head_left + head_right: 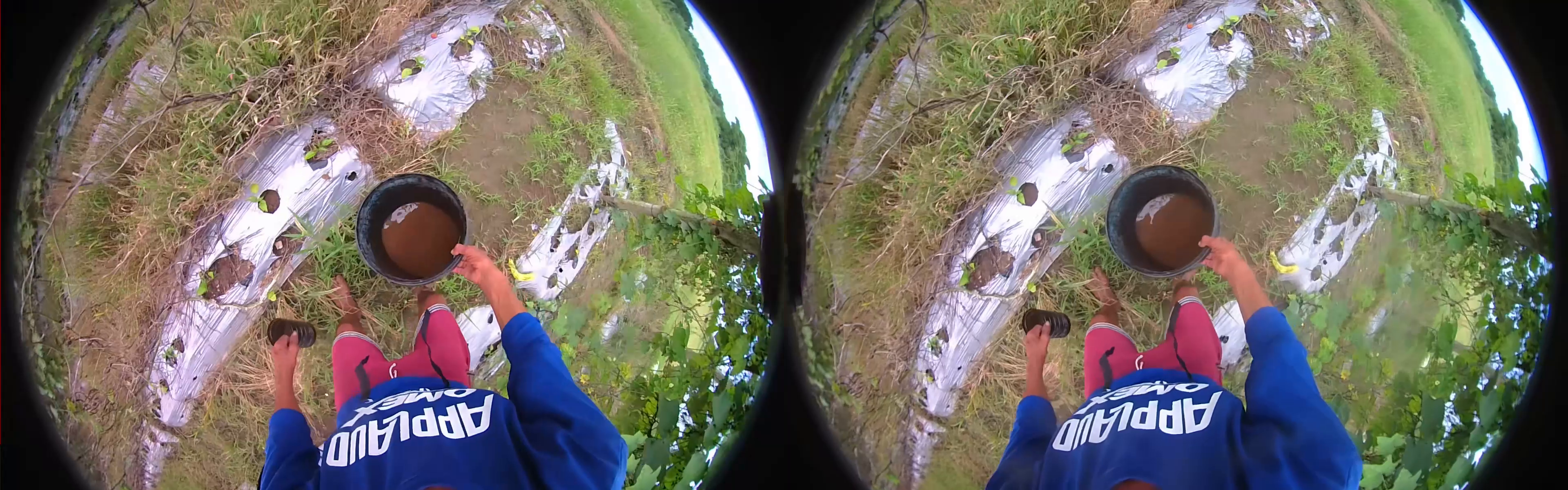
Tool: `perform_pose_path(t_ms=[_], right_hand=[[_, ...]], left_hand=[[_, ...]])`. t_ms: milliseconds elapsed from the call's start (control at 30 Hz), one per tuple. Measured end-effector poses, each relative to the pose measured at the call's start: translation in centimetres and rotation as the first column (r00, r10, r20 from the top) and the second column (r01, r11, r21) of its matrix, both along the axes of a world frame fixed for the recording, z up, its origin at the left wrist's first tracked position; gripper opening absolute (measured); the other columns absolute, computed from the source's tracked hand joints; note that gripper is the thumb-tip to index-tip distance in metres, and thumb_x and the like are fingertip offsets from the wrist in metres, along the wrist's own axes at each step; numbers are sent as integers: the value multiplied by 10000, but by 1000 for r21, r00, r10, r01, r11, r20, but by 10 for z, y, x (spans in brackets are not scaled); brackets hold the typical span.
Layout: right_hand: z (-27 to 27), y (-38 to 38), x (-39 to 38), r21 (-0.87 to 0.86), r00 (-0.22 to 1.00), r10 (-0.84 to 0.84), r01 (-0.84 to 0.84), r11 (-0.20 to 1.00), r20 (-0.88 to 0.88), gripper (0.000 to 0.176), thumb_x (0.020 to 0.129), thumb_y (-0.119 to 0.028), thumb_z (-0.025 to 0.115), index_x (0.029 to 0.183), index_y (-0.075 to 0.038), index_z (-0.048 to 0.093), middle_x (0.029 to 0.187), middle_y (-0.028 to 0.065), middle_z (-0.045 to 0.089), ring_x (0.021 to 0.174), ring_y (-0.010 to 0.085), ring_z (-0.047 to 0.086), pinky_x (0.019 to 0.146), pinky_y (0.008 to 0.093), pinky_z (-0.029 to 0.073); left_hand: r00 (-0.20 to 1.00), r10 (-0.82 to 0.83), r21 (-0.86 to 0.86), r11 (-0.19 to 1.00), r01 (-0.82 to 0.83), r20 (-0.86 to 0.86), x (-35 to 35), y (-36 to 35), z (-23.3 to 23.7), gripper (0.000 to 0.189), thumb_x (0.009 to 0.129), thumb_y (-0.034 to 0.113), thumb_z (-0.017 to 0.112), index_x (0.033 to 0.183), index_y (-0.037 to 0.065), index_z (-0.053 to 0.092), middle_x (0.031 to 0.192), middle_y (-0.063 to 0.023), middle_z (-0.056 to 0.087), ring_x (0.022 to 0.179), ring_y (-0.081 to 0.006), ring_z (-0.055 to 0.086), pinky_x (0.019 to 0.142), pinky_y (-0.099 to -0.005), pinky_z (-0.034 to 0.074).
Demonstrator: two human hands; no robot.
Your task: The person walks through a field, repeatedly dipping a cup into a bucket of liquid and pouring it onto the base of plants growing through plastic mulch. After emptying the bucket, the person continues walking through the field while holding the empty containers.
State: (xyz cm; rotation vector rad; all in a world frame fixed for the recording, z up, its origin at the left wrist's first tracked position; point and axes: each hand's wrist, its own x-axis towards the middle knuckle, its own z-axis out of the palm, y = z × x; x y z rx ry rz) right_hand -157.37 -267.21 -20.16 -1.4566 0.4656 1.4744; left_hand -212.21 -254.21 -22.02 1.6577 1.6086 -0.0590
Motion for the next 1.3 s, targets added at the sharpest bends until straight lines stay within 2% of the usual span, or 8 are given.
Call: perform_pose_path(t_ms=[200, 333, 567, 800, 933, 1133, 1200, 1300], right_hand=[[-1, -15, 69, 55, 992, -62, 69, 996, -111, 214, 750, -113, 711, 943, -52, 640, 818, 39, 683, 721, 190, 672, 682, 361, 566], [-17, -27, 122, 5, 995, -67, 68, 998, -69, 191, 726, -147, 718, 882, -67, 641, 782, 26, 672, 648, 177, 649, 575, 325, 526], [-18, -58, 230, -45, 999, -37, 38, 998, 19, 188, 702, -166, 733, 813, -83, 606, 664, 7, 570, 550, 148, 565, 477, 298, 450], [-9, -71, 335, -171, 991, -76, 94, 981, 109, 190, 703, -164, 733, 841, -93, 623, 713, 14, 622, 535, 146, 565, 435, 279, 427], [-16, -70, 409, -33, 995, -74, 76, 997, 63, 120, 749, -131, 689, 846, -100, 624, 743, 17, 654, 579, 168, 620, 484, 326, 497], [-45, -64, 487, -163, 988, -141, 150, 975, 62, 256, 737, -102, 692, 976, -98, 601, 853, 12, 661, 702, 203, 642, 593, 354, 538], [-27, -33, 500, -115, 980, -189, 195, 974, 60, 460, 717, -103, 706, 1130, -90, 506, 986, 38, 599, 832, 181, 586, 632, 399, 495], [-39, -16, 528, -193, 970, -229, 240, 951, 81, 322, 722, -62, 695, 1009, -106, 556, 855, 21, 641, 670, 190, 606, 612, 361, 529]], left_hand=[[984, -105, 54, 992, 114, -147, 118, 19, 30, 387, 901, 352, 592, 757, -7, 574, 714, -234, 593, 706, -424, 595, 640, -485, 441], [987, -76, 84, 993, 88, -141, 224, 18, 69, 409, 906, 351, 587, 745, -24, 565, 698, -246, 570, 681, -419, 582, 625, -479, 422], [984, -175, 108, 978, 178, -37, 386, 33, 70, 469, 910, 388, 577, 685, -21, 531, 634, -230, 543, 621, -409, 556, 583, -464, 416], [930, -356, 33, 932, 360, -95, 550, 85, 4, 466, 894, 452, 539, 810, 11, 661, 818, -258, 651, 842, -448, 627, 787, -505, 495], [889, -451, 13, 891, 453, -80, 653, 146, -20, 473, 900, 471, 497, 881, 39, 689, 897, -281, 654, 894, -443, 627, 830, -500, 496], [905, -408, 25, 910, 413, -116, 776, 247, -77, 466, 905, 464, 473, 971, 70, 713, 989, -261, 664, 982, -419, 626, 905, -474, 488], [898, -404, -15, 913, 408, -175, 815, 283, -73, 479, 899, 464, 472, 981, 55, 709, 997, -261, 664, 997, -419, 624, 920, -472, 481], [886, -420, -47, 907, 419, -199, 844, 325, -104, 489, 882, 460, 462, 973, 48, 708, 1010, -272, 659, 1009, -422, 623, 925, -469, 482]])
